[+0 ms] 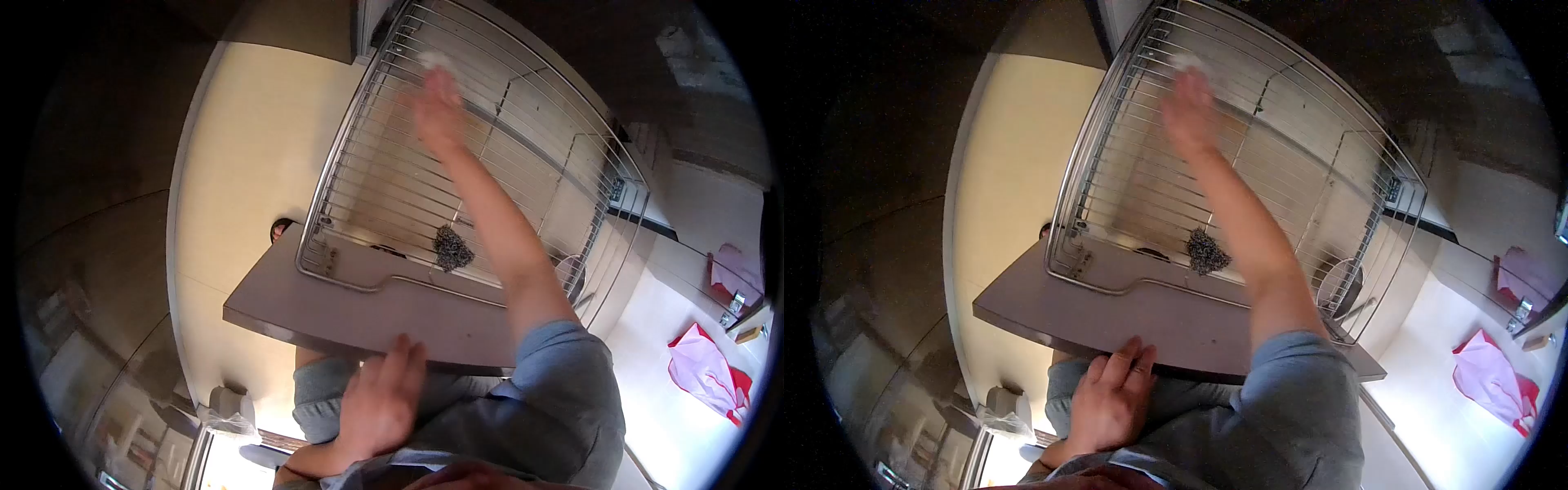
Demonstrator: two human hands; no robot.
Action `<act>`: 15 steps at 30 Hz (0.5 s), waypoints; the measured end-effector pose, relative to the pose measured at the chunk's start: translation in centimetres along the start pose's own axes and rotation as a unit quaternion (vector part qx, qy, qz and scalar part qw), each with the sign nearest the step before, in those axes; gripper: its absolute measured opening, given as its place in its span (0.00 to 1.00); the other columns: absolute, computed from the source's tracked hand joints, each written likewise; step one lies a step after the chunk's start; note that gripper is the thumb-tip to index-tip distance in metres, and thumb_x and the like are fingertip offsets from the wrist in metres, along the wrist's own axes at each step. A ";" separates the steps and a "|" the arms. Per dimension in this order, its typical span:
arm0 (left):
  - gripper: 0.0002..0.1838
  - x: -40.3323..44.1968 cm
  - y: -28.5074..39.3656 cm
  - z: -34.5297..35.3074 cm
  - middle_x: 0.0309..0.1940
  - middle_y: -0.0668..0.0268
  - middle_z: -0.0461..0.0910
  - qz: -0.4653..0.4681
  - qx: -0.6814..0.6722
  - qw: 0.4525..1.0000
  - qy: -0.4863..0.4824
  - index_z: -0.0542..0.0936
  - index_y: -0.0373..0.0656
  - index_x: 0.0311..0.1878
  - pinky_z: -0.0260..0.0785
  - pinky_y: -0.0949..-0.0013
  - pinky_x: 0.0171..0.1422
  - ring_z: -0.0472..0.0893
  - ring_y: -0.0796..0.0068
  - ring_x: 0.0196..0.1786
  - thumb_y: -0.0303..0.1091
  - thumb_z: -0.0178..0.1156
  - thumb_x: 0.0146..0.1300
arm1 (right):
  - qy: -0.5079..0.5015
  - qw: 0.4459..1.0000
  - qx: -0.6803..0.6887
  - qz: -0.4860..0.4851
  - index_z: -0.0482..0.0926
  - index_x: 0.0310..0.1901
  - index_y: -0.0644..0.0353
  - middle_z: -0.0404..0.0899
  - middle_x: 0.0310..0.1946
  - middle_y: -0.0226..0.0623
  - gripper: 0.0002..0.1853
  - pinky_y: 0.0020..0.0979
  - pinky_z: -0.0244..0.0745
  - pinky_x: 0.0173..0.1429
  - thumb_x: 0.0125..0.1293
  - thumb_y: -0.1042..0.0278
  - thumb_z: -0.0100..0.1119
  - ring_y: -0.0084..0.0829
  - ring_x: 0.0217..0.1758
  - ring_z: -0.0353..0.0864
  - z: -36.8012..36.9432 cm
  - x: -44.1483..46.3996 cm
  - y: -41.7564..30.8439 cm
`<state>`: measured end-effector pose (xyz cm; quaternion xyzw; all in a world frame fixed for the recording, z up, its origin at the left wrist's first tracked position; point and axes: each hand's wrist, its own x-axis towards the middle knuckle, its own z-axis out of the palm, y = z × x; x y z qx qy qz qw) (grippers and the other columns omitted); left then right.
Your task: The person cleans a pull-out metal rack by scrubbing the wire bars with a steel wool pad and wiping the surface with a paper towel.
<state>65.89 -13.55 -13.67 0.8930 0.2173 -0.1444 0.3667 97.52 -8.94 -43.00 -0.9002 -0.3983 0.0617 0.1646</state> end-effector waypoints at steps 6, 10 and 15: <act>0.20 -0.1 -0.1 0.1 0.52 0.60 0.74 0.006 -0.001 1.000 -0.005 0.78 0.44 0.51 0.74 0.61 0.44 0.76 0.59 0.42 0.31 0.60 0.53 | 0.114 0.993 0.015 0.032 0.72 0.57 0.63 0.69 0.59 0.49 0.22 0.37 0.61 0.65 0.62 0.68 0.54 0.41 0.61 0.70 -6.2 -5.6 7.9; 0.19 0.0 -0.2 0.0 0.52 0.59 0.74 0.001 0.011 1.000 -0.016 0.78 0.44 0.52 0.74 0.61 0.44 0.76 0.59 0.42 0.31 0.60 0.54 | 0.154 0.952 0.223 0.138 0.79 0.49 0.58 0.80 0.45 0.46 0.15 0.36 0.72 0.51 0.59 0.72 0.58 0.42 0.44 0.80 -5.8 -0.5 6.8; 0.20 0.1 0.0 -0.1 0.52 0.60 0.74 -0.013 -0.006 1.000 -0.021 0.78 0.45 0.51 0.74 0.61 0.43 0.76 0.59 0.42 0.32 0.61 0.53 | 0.096 0.980 0.164 0.060 0.83 0.44 0.50 0.82 0.41 0.36 0.11 0.36 0.74 0.47 0.59 0.67 0.60 0.39 0.42 0.80 -5.0 1.4 5.8</act>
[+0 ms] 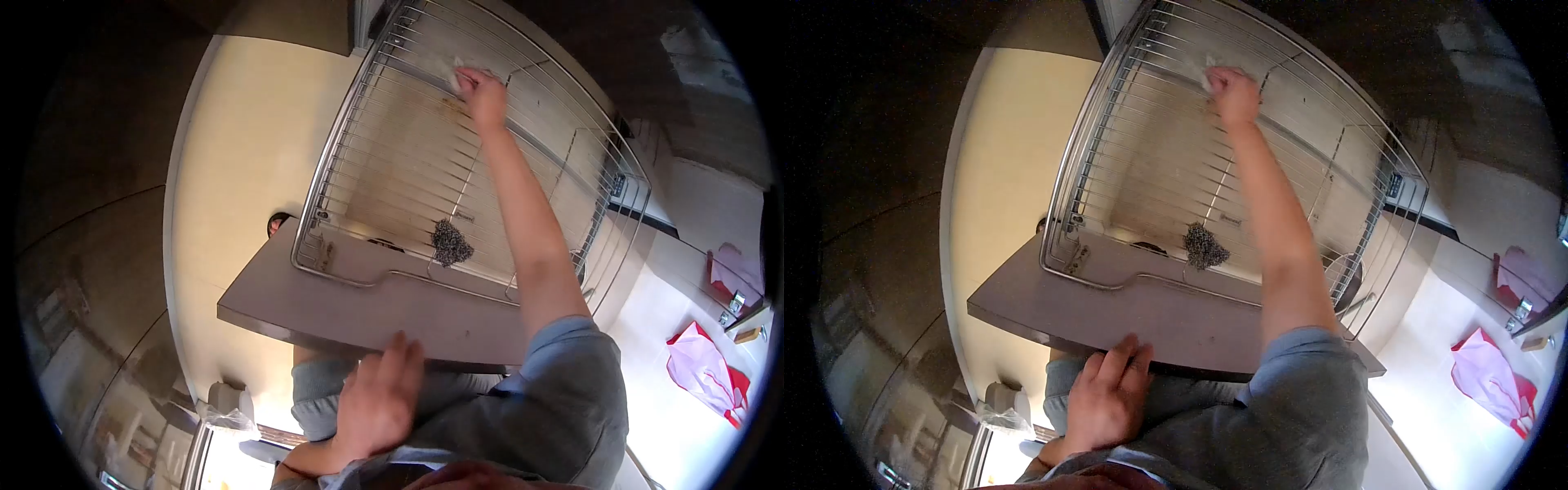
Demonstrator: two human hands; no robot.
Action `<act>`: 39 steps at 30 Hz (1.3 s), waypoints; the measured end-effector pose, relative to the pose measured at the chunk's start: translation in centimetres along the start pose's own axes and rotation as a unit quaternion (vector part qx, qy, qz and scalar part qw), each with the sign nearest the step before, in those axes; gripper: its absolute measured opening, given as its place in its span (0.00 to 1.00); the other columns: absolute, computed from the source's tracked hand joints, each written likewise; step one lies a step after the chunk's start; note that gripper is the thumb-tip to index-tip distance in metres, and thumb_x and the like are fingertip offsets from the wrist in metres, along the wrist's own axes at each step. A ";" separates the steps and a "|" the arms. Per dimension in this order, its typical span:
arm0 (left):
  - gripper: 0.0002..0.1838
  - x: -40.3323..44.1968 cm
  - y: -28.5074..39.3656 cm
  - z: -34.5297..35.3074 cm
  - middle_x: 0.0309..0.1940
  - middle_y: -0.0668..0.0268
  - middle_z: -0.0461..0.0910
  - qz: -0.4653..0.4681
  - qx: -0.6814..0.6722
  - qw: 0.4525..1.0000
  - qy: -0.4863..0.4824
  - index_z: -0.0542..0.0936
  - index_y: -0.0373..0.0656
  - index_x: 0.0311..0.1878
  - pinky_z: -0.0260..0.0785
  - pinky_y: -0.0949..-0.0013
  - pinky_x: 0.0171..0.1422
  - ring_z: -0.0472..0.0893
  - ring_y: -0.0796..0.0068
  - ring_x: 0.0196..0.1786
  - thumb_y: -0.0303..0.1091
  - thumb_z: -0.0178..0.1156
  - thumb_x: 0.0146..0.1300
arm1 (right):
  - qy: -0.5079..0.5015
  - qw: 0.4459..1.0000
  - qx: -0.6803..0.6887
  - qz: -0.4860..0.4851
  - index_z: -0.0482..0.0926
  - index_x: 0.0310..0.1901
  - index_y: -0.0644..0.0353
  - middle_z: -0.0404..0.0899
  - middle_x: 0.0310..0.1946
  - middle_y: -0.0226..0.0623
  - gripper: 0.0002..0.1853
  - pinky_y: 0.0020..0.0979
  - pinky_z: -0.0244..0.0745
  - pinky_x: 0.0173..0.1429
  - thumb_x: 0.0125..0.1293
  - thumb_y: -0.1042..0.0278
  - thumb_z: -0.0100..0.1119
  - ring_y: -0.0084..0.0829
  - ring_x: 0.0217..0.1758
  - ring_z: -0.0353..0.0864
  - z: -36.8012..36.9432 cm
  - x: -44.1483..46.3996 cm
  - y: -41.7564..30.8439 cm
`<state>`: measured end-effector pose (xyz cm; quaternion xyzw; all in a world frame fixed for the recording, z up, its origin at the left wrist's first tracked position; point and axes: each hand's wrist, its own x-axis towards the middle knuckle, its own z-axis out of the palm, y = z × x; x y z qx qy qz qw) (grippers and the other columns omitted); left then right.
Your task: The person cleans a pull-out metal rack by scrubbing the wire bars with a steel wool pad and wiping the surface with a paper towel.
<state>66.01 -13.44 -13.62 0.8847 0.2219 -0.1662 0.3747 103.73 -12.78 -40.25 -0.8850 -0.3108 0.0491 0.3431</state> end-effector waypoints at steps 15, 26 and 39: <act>0.19 0.0 -0.4 0.1 0.52 0.61 0.74 0.013 -0.006 1.000 0.005 0.78 0.44 0.50 0.74 0.62 0.43 0.77 0.60 0.40 0.31 0.60 0.52 | -0.062 0.941 -0.313 -0.110 0.83 0.43 0.44 0.81 0.40 0.33 0.11 0.38 0.76 0.41 0.63 0.58 0.54 0.44 0.37 0.79 -2.0 0.3 2.4; 0.20 0.1 0.0 0.3 0.51 0.59 0.74 0.020 0.016 1.000 0.013 0.78 0.43 0.50 0.74 0.60 0.44 0.76 0.58 0.41 0.29 0.60 0.51 | -0.097 0.971 -0.210 0.064 0.83 0.45 0.40 0.82 0.37 0.36 0.13 0.39 0.75 0.43 0.59 0.64 0.55 0.43 0.40 0.79 3.2 2.8 -3.3; 0.19 0.2 0.3 0.2 0.50 0.59 0.74 0.011 0.016 1.000 0.015 0.79 0.43 0.48 0.73 0.60 0.46 0.77 0.56 0.42 0.27 0.62 0.49 | 0.158 0.931 -0.325 -0.056 0.79 0.48 0.55 0.66 0.62 0.34 0.15 0.48 0.54 0.67 0.63 0.61 0.52 0.42 0.67 0.58 -0.9 0.0 0.3</act>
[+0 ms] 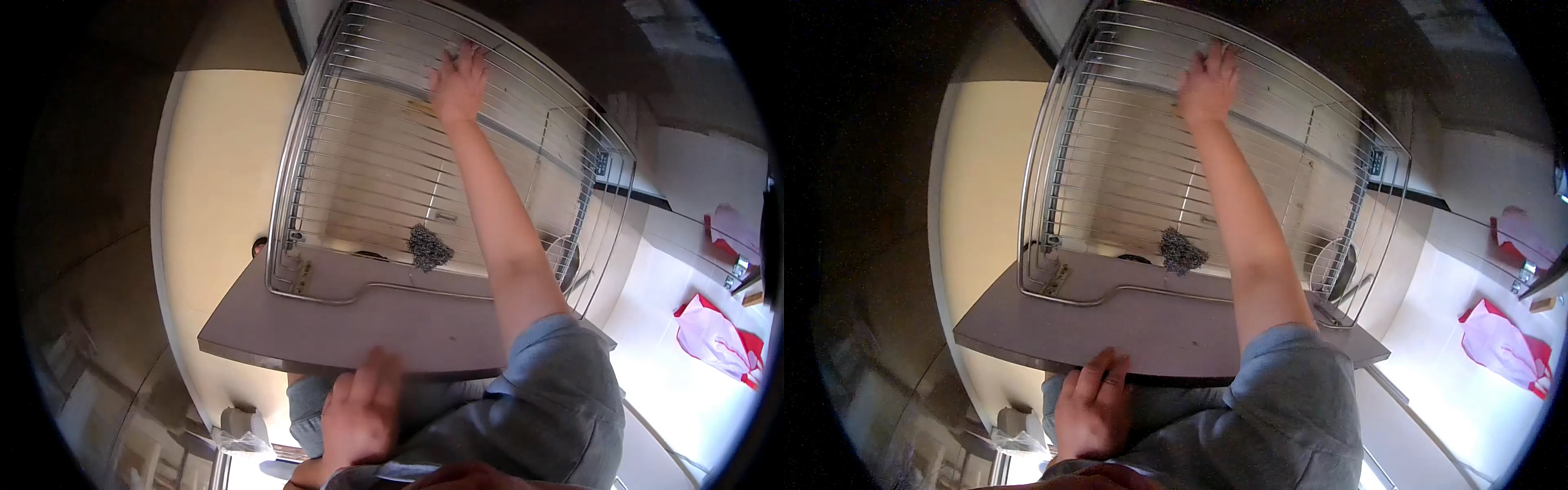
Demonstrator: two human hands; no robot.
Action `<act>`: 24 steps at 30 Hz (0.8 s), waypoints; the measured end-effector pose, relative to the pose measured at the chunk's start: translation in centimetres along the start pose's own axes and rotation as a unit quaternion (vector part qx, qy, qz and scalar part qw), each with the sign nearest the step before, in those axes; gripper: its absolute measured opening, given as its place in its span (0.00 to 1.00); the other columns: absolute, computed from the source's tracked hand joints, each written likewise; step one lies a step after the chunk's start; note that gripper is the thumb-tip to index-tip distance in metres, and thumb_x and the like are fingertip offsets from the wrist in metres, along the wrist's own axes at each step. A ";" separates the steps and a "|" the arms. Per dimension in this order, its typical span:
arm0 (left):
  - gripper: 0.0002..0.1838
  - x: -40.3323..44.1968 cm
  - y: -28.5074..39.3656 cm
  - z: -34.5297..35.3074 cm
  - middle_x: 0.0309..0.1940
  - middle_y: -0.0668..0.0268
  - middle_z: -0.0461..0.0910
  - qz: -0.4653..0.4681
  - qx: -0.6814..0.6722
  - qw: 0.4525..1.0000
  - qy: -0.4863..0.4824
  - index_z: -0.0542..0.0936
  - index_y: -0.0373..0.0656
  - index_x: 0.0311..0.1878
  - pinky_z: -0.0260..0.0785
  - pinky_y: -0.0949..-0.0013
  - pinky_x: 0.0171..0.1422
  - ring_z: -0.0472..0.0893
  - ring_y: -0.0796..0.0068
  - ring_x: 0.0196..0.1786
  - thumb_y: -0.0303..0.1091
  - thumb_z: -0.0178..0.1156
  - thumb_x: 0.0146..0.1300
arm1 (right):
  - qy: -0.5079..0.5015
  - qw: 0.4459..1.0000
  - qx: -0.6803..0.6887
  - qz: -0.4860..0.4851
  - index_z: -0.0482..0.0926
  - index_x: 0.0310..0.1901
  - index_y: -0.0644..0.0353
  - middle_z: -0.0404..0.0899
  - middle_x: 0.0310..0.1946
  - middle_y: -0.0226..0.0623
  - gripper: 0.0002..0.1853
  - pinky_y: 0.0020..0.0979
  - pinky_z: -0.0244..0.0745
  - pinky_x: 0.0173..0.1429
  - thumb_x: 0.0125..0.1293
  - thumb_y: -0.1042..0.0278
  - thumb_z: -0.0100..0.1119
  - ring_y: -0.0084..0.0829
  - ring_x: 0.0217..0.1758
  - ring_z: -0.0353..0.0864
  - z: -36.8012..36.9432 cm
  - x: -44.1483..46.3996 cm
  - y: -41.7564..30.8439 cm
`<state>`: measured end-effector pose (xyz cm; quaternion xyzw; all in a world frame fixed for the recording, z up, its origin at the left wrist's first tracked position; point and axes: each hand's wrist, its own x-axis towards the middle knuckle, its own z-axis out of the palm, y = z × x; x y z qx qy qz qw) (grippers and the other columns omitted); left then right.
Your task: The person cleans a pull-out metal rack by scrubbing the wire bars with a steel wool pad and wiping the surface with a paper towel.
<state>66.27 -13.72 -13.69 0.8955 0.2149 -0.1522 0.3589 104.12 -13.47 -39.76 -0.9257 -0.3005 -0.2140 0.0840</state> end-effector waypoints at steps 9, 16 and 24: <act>0.22 0.2 -0.5 0.4 0.54 0.62 0.73 0.015 0.001 1.000 0.019 0.78 0.46 0.50 0.74 0.62 0.43 0.77 0.60 0.39 0.28 0.56 0.46 | -0.116 0.989 -0.064 0.060 0.67 0.61 0.54 0.59 0.68 0.36 0.22 0.46 0.53 0.68 0.68 0.56 0.46 0.43 0.71 0.54 -1.6 -5.5 9.8; 0.19 0.5 0.2 0.0 0.50 0.62 0.75 -0.003 0.014 1.000 0.018 0.79 0.45 0.46 0.73 0.61 0.44 0.77 0.58 0.40 0.26 0.59 0.47 | -0.161 0.953 0.075 0.247 0.69 0.59 0.55 0.70 0.59 0.42 0.22 0.44 0.58 0.64 0.66 0.56 0.48 0.44 0.63 0.66 -0.4 -1.7 9.0; 0.19 1.1 1.1 -0.6 0.48 0.60 0.77 -0.053 -0.033 0.998 0.006 0.79 0.42 0.44 0.73 0.59 0.49 0.77 0.55 0.47 0.21 0.63 0.44 | -0.085 0.989 0.058 0.106 0.70 0.60 0.51 0.68 0.61 0.42 0.20 0.44 0.61 0.64 0.67 0.62 0.45 0.43 0.65 0.65 1.6 -5.1 13.3</act>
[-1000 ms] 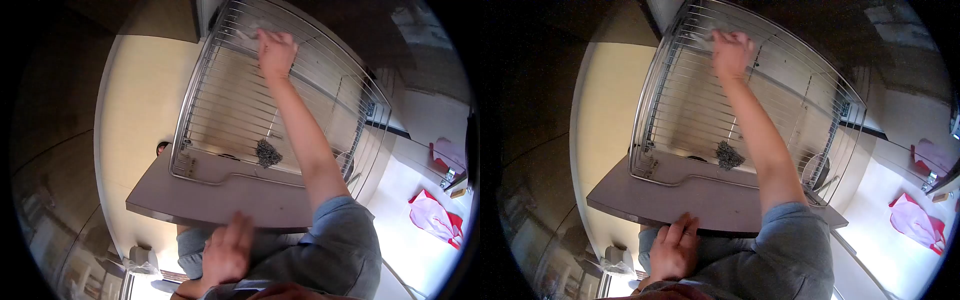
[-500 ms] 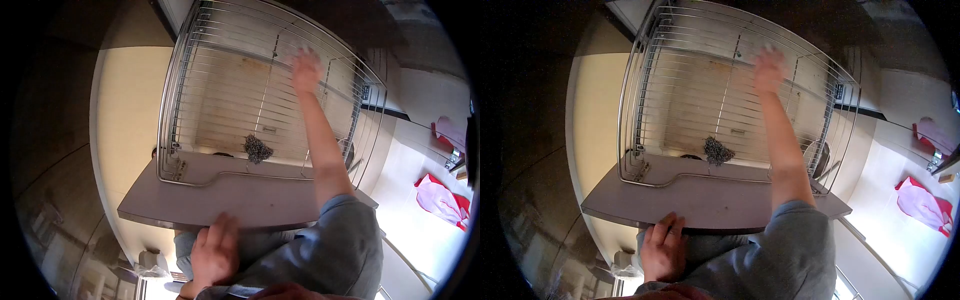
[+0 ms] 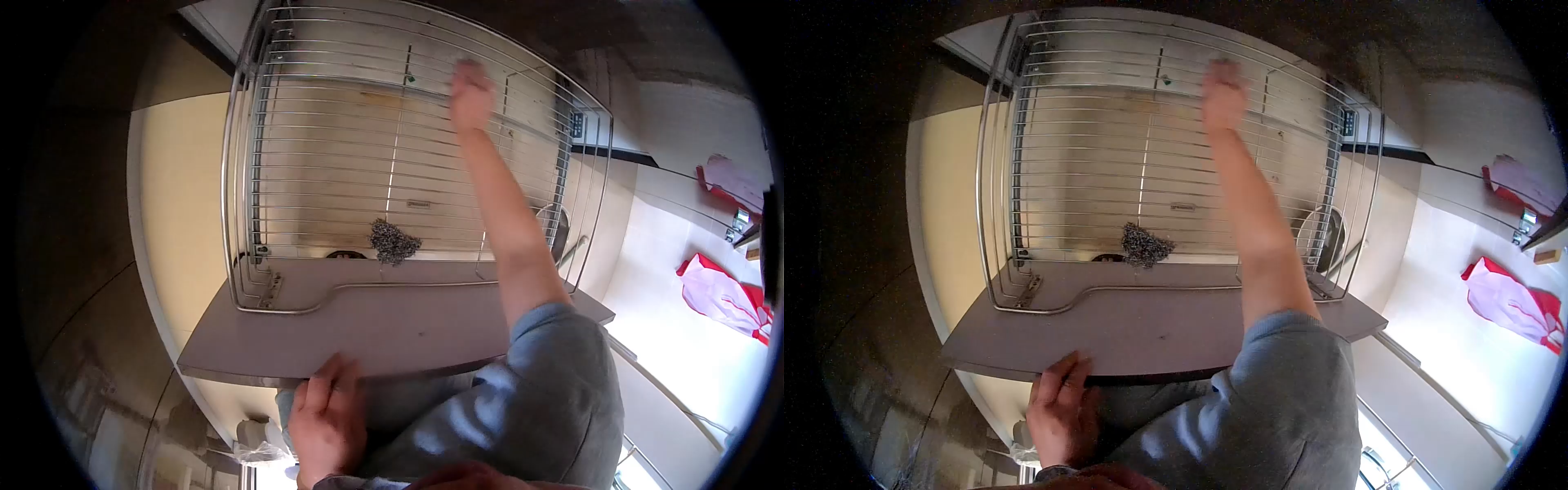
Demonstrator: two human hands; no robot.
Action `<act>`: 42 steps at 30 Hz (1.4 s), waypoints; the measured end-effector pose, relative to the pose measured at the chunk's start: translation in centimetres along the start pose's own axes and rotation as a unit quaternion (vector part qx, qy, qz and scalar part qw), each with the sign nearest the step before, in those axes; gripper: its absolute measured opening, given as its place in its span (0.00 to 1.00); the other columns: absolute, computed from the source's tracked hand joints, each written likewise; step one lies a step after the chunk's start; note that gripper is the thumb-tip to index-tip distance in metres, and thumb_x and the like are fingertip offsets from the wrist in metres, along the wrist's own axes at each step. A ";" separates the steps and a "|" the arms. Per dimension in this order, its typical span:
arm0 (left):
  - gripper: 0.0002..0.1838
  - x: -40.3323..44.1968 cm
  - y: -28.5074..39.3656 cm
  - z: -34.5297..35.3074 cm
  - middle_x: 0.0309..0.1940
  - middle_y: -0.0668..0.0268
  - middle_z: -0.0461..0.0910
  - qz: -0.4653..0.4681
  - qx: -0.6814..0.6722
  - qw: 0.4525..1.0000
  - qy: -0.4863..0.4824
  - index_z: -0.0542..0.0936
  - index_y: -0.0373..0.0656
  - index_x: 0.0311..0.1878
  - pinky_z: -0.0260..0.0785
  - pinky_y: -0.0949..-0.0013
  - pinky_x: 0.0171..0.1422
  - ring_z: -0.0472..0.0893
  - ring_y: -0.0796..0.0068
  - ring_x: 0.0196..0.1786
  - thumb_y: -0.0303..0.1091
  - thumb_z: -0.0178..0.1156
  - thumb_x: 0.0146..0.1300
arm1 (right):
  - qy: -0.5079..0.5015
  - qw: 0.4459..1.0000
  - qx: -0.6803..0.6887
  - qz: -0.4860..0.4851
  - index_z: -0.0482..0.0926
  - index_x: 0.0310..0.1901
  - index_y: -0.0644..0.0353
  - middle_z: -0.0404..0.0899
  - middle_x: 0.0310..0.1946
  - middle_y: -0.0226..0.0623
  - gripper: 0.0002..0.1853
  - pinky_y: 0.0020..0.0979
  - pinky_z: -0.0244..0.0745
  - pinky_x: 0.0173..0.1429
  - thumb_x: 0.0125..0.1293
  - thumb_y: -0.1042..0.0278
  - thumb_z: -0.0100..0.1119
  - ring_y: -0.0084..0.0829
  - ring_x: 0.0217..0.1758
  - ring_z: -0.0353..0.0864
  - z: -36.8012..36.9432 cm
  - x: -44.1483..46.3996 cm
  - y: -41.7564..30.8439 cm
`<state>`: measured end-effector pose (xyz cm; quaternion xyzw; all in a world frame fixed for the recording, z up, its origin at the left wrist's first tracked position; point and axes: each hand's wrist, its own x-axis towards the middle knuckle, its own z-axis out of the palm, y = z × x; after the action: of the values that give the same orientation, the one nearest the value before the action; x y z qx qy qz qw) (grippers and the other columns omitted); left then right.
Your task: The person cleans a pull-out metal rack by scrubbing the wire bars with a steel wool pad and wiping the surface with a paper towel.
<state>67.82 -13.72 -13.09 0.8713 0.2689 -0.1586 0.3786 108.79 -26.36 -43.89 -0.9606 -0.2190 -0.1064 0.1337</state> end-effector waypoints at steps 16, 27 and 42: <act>0.20 0.2 0.2 -0.3 0.47 0.60 0.78 -0.020 0.025 0.999 -0.013 0.80 0.43 0.43 0.74 0.61 0.48 0.79 0.56 0.46 0.20 0.64 0.42 | 0.024 0.952 -0.256 0.168 0.75 0.55 0.48 0.81 0.44 0.42 0.20 0.43 0.76 0.47 0.60 0.65 0.49 0.47 0.45 0.81 -5.6 -1.0 23.6; 0.19 0.1 0.8 0.1 0.46 0.58 0.77 -0.010 0.029 0.999 0.013 0.79 0.41 0.44 0.73 0.62 0.49 0.78 0.56 0.47 0.19 0.63 0.45 | -0.059 0.975 -0.215 -0.009 0.77 0.49 0.56 0.82 0.34 0.45 0.15 0.39 0.79 0.41 0.62 0.67 0.49 0.41 0.39 0.83 -6.3 -0.7 6.6; 0.19 -0.3 0.2 0.2 0.47 0.59 0.77 -0.012 0.012 1.000 0.012 0.79 0.42 0.45 0.73 0.61 0.48 0.78 0.56 0.46 0.20 0.63 0.45 | 0.094 0.973 0.012 0.210 0.79 0.34 0.63 0.80 0.34 0.45 0.07 0.39 0.74 0.43 0.57 0.72 0.52 0.41 0.39 0.79 -5.2 -1.8 16.3</act>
<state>67.69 -14.12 -12.99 0.8744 0.2822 -0.1555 0.3628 113.75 -42.82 -42.94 -0.9691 -0.0004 -0.1633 0.1850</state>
